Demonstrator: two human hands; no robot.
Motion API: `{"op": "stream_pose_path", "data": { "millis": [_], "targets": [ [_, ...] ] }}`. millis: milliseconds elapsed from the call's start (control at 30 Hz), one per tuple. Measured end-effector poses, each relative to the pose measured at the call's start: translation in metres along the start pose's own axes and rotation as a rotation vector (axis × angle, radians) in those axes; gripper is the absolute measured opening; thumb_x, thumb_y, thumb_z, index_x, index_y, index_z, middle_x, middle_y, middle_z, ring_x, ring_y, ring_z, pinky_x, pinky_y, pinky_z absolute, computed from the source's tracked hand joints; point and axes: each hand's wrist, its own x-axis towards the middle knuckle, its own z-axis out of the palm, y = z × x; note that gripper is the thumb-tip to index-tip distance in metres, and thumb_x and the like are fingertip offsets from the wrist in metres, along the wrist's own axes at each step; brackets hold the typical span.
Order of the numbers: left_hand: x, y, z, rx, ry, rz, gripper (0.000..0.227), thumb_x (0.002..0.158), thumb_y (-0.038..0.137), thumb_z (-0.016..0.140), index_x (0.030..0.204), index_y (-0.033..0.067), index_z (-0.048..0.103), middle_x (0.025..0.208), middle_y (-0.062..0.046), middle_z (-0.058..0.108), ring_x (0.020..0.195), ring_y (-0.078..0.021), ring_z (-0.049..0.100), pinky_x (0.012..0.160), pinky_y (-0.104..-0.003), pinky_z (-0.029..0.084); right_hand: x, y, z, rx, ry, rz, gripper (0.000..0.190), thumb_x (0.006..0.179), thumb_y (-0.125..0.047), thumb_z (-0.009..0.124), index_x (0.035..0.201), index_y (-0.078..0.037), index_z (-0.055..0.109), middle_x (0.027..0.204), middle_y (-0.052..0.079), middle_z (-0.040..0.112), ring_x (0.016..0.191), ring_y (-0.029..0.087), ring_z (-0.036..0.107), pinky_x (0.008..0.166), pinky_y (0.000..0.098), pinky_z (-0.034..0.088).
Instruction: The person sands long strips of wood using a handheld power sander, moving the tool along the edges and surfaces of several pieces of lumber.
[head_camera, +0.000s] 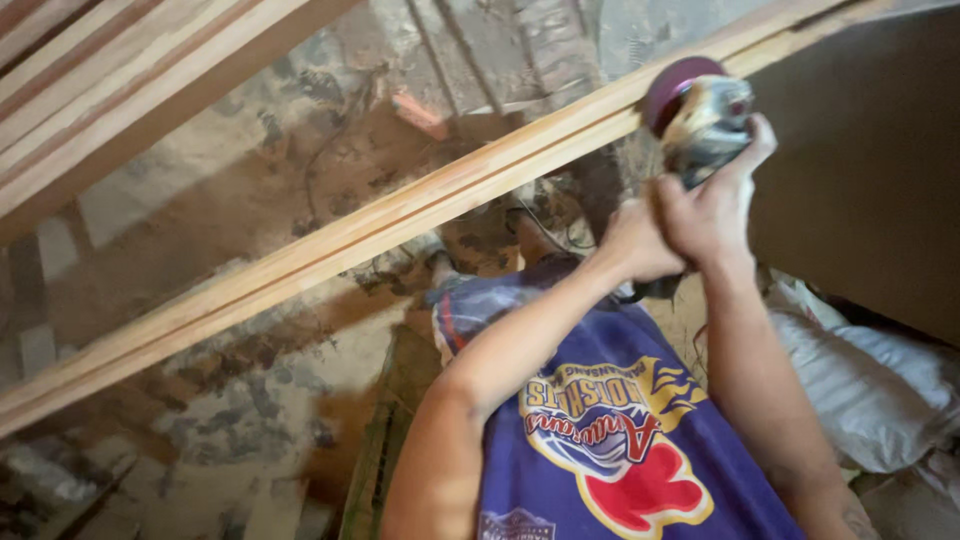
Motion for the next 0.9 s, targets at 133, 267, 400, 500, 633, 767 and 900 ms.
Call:
{"op": "stream_pose_path", "data": {
  "millis": [133, 267, 400, 500, 633, 767, 900],
  "targets": [
    [-0.069, -0.015, -0.033, -0.022, 0.066, -0.126, 0.081, 0.060, 0.044, 0.083, 0.136, 0.0275, 0.059, 0.105, -0.019, 0.074, 0.095, -0.0404, 0.072, 0.084, -0.049, 0.057, -0.029, -0.070, 0.037, -0.013, -0.128, -0.083, 0.093, 0.091, -0.008, 0.076, 0.156, -0.001, 0.009, 0.131, 0.038, 0.054, 0.127, 0.050, 0.063, 0.113, 0.0517, 0.049],
    [-0.128, -0.038, -0.061, -0.068, 0.174, -0.179, 0.075, 0.062, 0.042, 0.084, 0.132, 0.0248, 0.061, 0.106, -0.018, 0.074, 0.097, -0.0383, 0.073, 0.085, -0.048, 0.058, -0.053, -0.132, 0.076, -0.012, -0.284, -0.091, 0.101, 0.089, -0.012, 0.077, 0.158, 0.001, 0.005, 0.125, 0.042, 0.058, 0.114, 0.057, 0.064, 0.102, 0.0549, 0.051],
    [-0.178, -0.058, -0.090, -0.115, 0.295, -0.214, 0.069, 0.063, 0.040, 0.084, 0.127, 0.0221, 0.064, 0.107, -0.016, 0.075, 0.098, -0.0362, 0.073, 0.086, -0.047, 0.058, -0.076, -0.179, 0.115, -0.031, -0.395, -0.155, 0.098, 0.089, -0.012, 0.073, 0.157, 0.001, 0.004, 0.114, 0.042, 0.063, 0.105, 0.059, 0.065, 0.095, 0.0566, 0.053],
    [-0.209, -0.067, -0.110, -0.147, 0.376, -0.210, 0.065, 0.064, 0.038, 0.084, 0.124, 0.0201, 0.065, 0.107, -0.015, 0.076, 0.099, -0.0347, 0.074, 0.087, -0.046, 0.058, -0.088, -0.203, 0.137, -0.079, -0.419, -0.253, 0.096, 0.089, -0.012, 0.072, 0.156, 0.003, 0.004, 0.112, 0.042, 0.064, 0.102, 0.058, 0.066, 0.093, 0.0570, 0.054],
    [-0.241, -0.077, -0.126, -0.194, 0.493, -0.207, 0.060, 0.066, 0.036, 0.085, 0.119, 0.0175, 0.068, 0.108, -0.014, 0.076, 0.100, -0.0326, 0.074, 0.088, -0.044, 0.059, -0.107, -0.235, 0.161, -0.055, -0.474, -0.332, 0.094, 0.090, -0.011, 0.071, 0.156, 0.004, 0.005, 0.112, 0.042, 0.064, 0.105, 0.058, 0.066, 0.095, 0.0568, 0.054],
    [-0.282, -0.096, -0.125, -0.212, 0.560, -0.260, 0.054, 0.067, 0.034, 0.085, 0.115, 0.0148, 0.070, 0.109, -0.012, 0.077, 0.101, -0.0305, 0.075, 0.089, -0.043, 0.059, -0.129, -0.265, 0.183, -0.017, -0.583, -0.400, 0.097, 0.084, -0.011, 0.072, 0.154, 0.002, 0.005, 0.114, 0.041, 0.064, 0.104, 0.057, 0.066, 0.095, 0.0548, 0.056],
    [-0.314, -0.108, -0.128, -0.198, 0.603, -0.285, 0.047, 0.072, 0.028, 0.085, 0.114, 0.0124, 0.071, 0.112, -0.012, 0.076, 0.105, -0.0280, 0.074, 0.093, -0.042, 0.058, -0.151, -0.299, 0.205, -0.049, -0.683, -0.281, 0.101, 0.082, -0.010, 0.071, 0.156, 0.001, 0.004, 0.113, 0.039, 0.064, 0.100, 0.057, 0.066, 0.091, 0.0562, 0.055]
  ]
}}
